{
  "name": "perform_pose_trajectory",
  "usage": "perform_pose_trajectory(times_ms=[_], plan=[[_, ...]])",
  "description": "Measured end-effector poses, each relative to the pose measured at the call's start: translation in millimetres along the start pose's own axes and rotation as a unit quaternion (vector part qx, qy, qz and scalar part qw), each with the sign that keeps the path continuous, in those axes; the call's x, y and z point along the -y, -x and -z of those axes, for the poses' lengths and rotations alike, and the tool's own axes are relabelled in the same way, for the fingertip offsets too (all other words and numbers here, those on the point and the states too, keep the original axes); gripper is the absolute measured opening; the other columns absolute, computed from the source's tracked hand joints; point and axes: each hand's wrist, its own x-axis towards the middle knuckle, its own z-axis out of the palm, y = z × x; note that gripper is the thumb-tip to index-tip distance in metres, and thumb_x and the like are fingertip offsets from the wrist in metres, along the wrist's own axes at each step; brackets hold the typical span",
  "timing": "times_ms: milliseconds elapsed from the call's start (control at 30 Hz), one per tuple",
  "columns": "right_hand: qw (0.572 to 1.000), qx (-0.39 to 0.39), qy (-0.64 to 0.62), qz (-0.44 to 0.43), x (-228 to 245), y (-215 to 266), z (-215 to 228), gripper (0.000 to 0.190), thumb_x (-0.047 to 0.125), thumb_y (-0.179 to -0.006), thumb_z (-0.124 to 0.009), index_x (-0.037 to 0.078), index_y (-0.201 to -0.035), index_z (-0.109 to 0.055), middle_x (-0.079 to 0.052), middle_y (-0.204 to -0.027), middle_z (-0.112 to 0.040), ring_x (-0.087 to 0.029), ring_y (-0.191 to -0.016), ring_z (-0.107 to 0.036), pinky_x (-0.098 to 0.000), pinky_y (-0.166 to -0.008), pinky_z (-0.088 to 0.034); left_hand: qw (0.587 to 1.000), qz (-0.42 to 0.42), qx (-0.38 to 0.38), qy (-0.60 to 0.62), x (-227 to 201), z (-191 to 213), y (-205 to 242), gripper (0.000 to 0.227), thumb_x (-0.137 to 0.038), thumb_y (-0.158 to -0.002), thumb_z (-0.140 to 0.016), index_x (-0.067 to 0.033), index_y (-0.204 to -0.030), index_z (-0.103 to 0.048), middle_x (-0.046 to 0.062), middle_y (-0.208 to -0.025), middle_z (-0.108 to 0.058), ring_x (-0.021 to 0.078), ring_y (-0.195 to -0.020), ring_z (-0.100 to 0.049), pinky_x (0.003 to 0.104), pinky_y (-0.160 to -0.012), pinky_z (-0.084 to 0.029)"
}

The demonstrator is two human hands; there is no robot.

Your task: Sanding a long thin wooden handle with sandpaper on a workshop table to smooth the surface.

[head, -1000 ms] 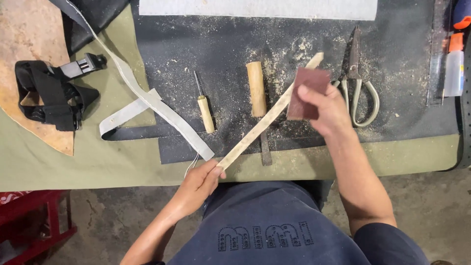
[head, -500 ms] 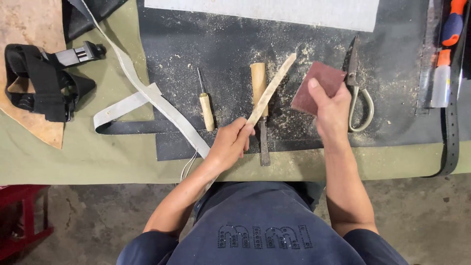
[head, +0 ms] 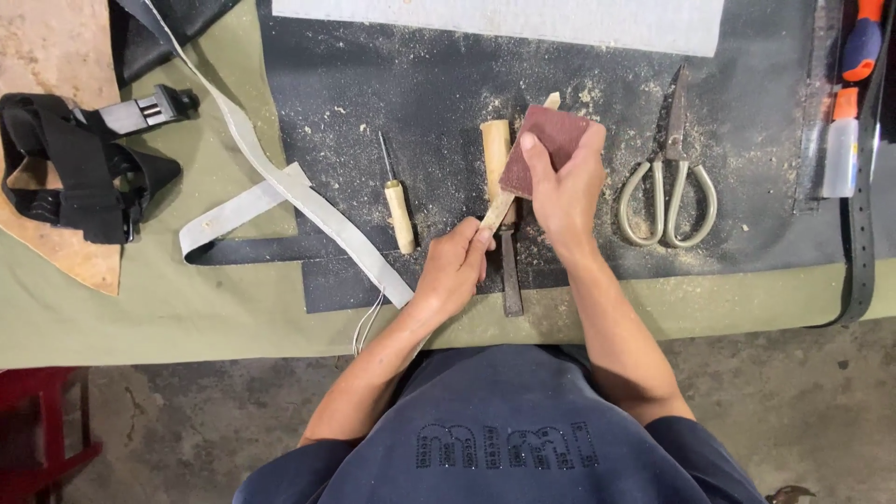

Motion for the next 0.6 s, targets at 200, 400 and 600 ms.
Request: perform_pose_trajectory(times_ms=[200, 400, 600], plan=[[0.999, 0.035, 0.007, -0.023, 30, 28, -1, 0.036, 0.017, -0.103, -0.066, -0.002, -0.117, -0.039, -0.027, -0.099, -0.060, -0.043, -0.084, -0.069, -0.0457, -0.054, -0.062, 1.000, 0.004, 0.003, 0.003, -1, 3, -1, 0.032, -0.018, -0.107, -0.045, -0.0024, -0.091, -0.067, 0.010, -0.051, -0.062, 0.0263, -0.042, -0.061, 0.036, -0.045, -0.049], [0.997, -0.008, -0.019, 0.068, 36, 8, -8, 0.034, 0.022, -0.108, -0.058, 0.002, -0.121, -0.035, -0.026, -0.103, -0.060, -0.041, -0.094, -0.069, -0.0454, -0.063, -0.064, 1.000, -0.003, -0.007, 0.031, 3, 5, 0, 0.033, -0.017, -0.108, -0.044, -0.0021, -0.089, -0.067, 0.011, -0.051, -0.061, 0.0252, -0.043, -0.059, 0.035, -0.047, -0.050], [0.997, -0.011, 0.015, 0.081, 26, 14, -21, 0.040, 0.027, -0.106, -0.064, 0.003, -0.122, -0.037, -0.025, -0.106, -0.062, -0.043, -0.099, -0.069, -0.0508, -0.073, -0.063, 0.999, 0.007, -0.016, 0.035, 3, 7, 0, 0.034, -0.018, -0.108, -0.042, -0.0047, -0.089, -0.066, 0.010, -0.052, -0.062, 0.0220, -0.041, -0.059, 0.032, -0.046, -0.050]])
